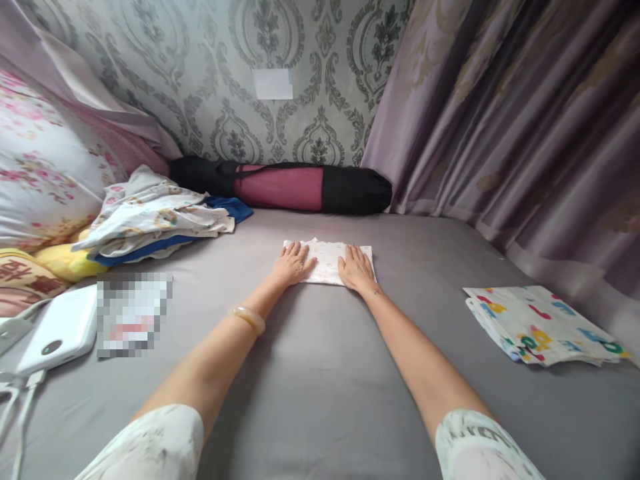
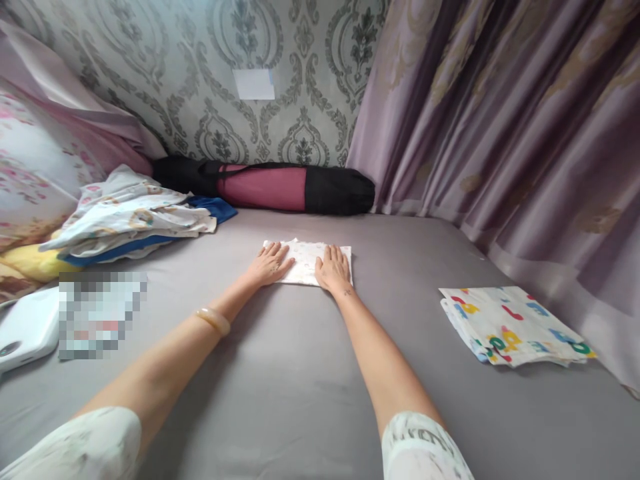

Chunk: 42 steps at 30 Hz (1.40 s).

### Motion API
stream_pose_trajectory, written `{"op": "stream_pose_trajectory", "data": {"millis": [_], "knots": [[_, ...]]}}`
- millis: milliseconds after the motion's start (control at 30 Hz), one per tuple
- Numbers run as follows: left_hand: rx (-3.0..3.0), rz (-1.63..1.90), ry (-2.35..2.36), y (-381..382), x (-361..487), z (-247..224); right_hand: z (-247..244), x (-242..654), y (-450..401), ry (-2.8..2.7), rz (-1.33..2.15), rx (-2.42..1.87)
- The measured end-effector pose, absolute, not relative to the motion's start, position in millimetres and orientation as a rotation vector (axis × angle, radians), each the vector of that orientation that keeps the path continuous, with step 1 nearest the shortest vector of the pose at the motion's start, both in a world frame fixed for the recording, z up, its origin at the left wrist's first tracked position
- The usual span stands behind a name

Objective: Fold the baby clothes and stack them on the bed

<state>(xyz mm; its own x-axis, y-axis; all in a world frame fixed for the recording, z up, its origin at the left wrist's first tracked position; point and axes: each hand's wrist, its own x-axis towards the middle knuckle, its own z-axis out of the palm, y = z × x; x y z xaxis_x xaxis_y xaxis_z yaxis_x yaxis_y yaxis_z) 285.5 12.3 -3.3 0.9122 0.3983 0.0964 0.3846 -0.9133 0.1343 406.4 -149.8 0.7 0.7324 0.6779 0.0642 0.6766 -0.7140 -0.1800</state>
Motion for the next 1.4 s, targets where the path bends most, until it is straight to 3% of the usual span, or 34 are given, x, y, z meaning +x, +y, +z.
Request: {"op": "stream_pose_trajectory", "data": {"millis": [800, 1033, 1400], "knots": [[2.812, -0.033, 0.634, 37.0, 273.9, -6.6, 5.7, 421.5, -178.5, -1.085, 0.125, -2.792], [2.994, 0.178, 0.578, 14.6, 280.6, 10.4, 16.5, 417.1, -167.7, -1.140, -0.039, -2.776], [2.942, 0.110, 0.568, 19.5, 286.5, -9.5, -0.2, 419.3, -164.7, -1.068, 0.058, -2.806]]}}
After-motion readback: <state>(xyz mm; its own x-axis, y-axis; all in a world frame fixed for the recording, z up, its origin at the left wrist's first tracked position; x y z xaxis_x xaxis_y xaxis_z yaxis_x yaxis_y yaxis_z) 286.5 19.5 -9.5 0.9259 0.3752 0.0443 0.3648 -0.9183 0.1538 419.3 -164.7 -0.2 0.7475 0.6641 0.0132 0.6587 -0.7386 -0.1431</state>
